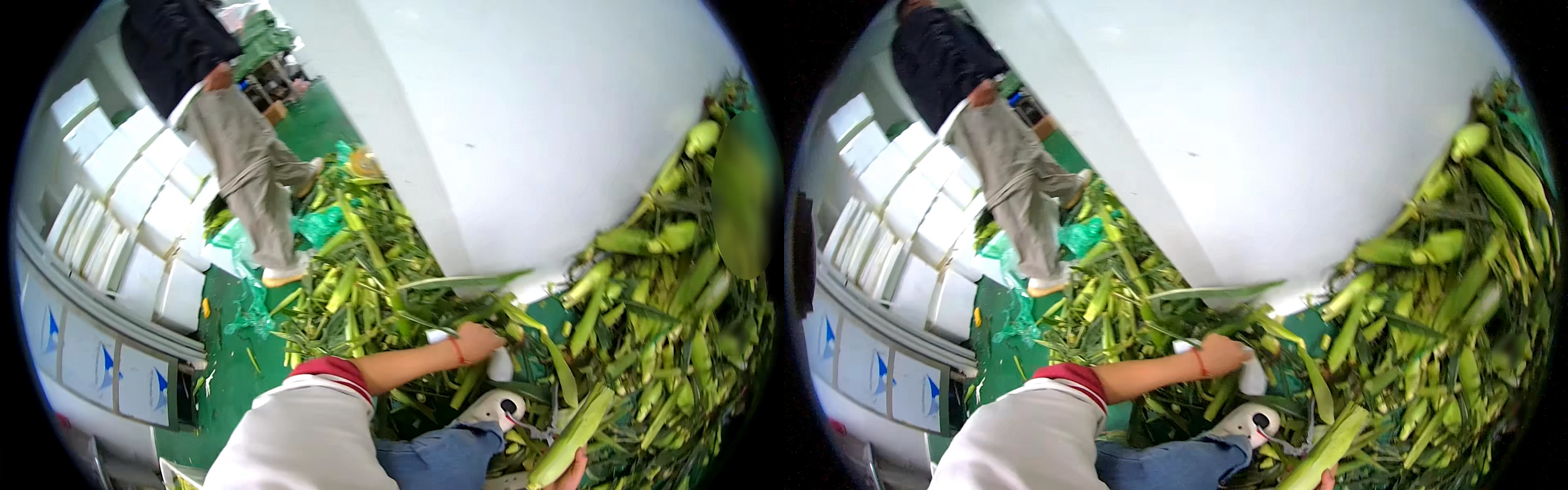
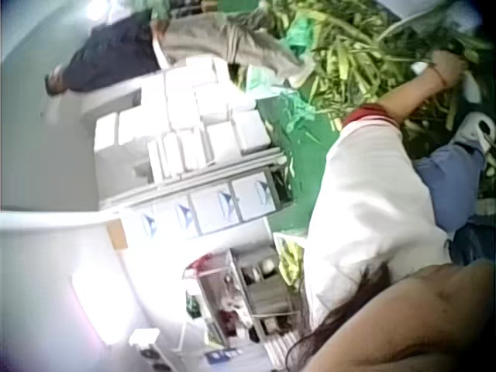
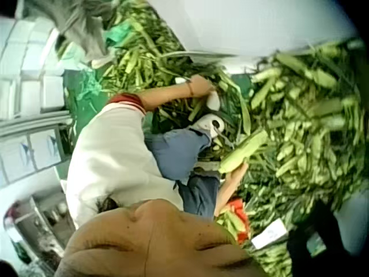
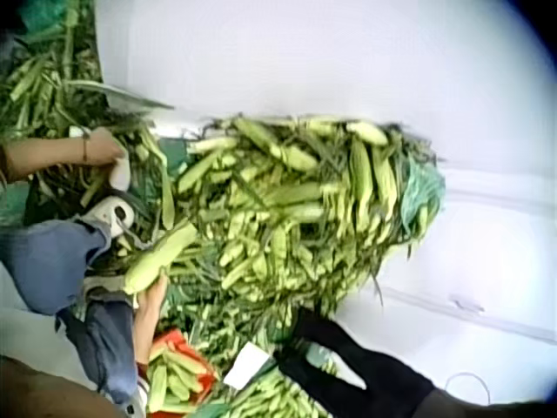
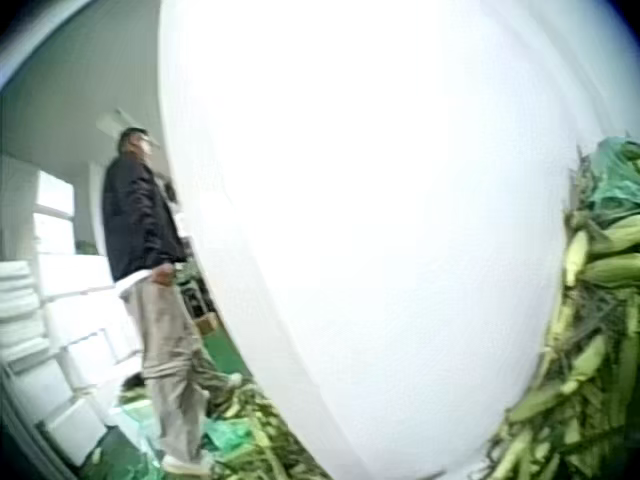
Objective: The person uses garden shears to trim the ends and peel back the husks from ears of corn, placing the shucked corn into a red plastic bin.
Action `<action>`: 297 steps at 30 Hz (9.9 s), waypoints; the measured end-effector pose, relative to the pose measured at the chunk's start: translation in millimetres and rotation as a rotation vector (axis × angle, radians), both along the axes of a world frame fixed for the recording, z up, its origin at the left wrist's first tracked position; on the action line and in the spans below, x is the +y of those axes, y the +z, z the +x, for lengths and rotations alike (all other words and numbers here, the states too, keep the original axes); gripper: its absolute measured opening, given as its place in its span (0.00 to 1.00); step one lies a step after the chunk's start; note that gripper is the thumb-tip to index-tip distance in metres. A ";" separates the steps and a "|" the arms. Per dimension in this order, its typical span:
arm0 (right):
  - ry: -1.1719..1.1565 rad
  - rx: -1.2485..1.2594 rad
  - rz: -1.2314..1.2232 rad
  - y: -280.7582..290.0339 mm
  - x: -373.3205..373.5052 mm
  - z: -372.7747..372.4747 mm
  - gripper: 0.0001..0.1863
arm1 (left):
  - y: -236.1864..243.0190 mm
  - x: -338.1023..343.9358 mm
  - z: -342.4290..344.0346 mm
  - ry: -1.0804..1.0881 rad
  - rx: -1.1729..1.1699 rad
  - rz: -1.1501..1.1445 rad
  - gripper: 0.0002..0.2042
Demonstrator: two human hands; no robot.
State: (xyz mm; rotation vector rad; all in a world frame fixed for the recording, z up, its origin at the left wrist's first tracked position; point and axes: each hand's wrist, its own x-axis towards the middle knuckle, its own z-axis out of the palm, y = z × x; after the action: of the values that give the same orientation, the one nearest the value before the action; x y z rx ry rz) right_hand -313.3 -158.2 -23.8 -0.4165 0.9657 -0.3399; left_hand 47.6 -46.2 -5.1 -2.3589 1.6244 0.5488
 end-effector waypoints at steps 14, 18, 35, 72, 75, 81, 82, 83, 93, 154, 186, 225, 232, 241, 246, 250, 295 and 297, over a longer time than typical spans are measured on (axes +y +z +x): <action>-0.115 0.158 -0.106 23.3 1.6 22.8 0.25 | 79.5 -90.6 -144.0 -0.704 0.465 -0.871 0.21; -0.160 -0.006 0.013 34.4 4.4 33.1 0.24 | 38.2 -91.5 -150.5 -0.807 0.507 -1.072 0.14; 0.196 0.397 -0.934 38.9 18.1 -27.0 0.21 | 46.3 -121.1 -192.7 -0.876 0.543 -1.108 0.03; -0.469 -0.357 0.238 46.7 9.2 -16.4 0.24 | 35.3 -95.4 -211.9 -1.043 0.714 -1.210 0.03; -0.452 -0.792 0.471 19.5 16.4 -26.9 0.37 | 2.4 -167.8 -160.7 -0.708 0.485 -1.066 0.03; -0.321 -0.805 0.367 39.0 17.3 -18.2 0.33 | 19.3 -187.6 -113.1 0.012 0.468 -1.087 0.05; -0.346 -0.764 0.386 39.1 14.8 -17.0 0.32 | 22.4 -181.4 -114.0 0.024 0.500 -1.092 0.04; -0.346 -0.830 0.297 32.0 16.8 -14.2 0.26 | 25.6 -177.1 -114.6 0.019 0.508 -1.098 0.04; -0.689 -0.795 0.268 15.2 -3.4 -39.8 0.30 | 18.6 -154.7 -114.9 -0.052 0.485 -1.064 0.03; -0.046 1.057 -1.437 57.9 -341.0 234.0 0.39 | 3.2 -126.0 -67.2 0.917 1.706 -0.453 0.21; -0.474 0.211 -0.606 70.2 -71.1 5.4 0.31 | -4.2 -112.1 -188.6 0.489 1.951 0.077 0.25; -1.053 0.179 -0.591 25.2 -46.2 -19.2 0.29 | 0.0 -93.1 -235.4 0.903 2.059 0.548 0.27; -0.833 -0.329 -0.076 14.1 -44.3 -16.2 0.25 | -0.1 -101.8 -210.2 0.807 1.821 -0.062 0.24; -0.767 0.125 -0.360 37.6 -41.2 -9.5 0.35 | -1.9 -100.2 -205.5 0.719 1.904 -0.016 0.26; -0.740 0.212 -0.452 34.5 -36.0 -17.2 0.30 | 2.8 -104.3 -205.7 -0.084 1.267 -0.073 0.35; -0.636 -0.094 -0.194 29.7 -39.8 -39.3 0.26 | 9.2 -104.9 -198.3 0.471 1.955 0.175 0.21; 0.666 1.178 -1.433 67.5 -42.1 -71.0 0.33 | -27.1 -124.2 -165.1 -0.037 0.969 -0.178 0.19; 0.451 0.986 -1.331 55.6 -42.2 -81.6 0.32 | -31.7 -133.6 -144.6 0.065 0.984 -0.165 0.19</action>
State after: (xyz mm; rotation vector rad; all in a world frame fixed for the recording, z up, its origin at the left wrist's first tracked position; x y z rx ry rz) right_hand -394.9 -200.4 31.7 -2.1255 1.4414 -0.3215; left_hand -97.0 -179.8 -36.8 -2.3873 1.9610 1.8663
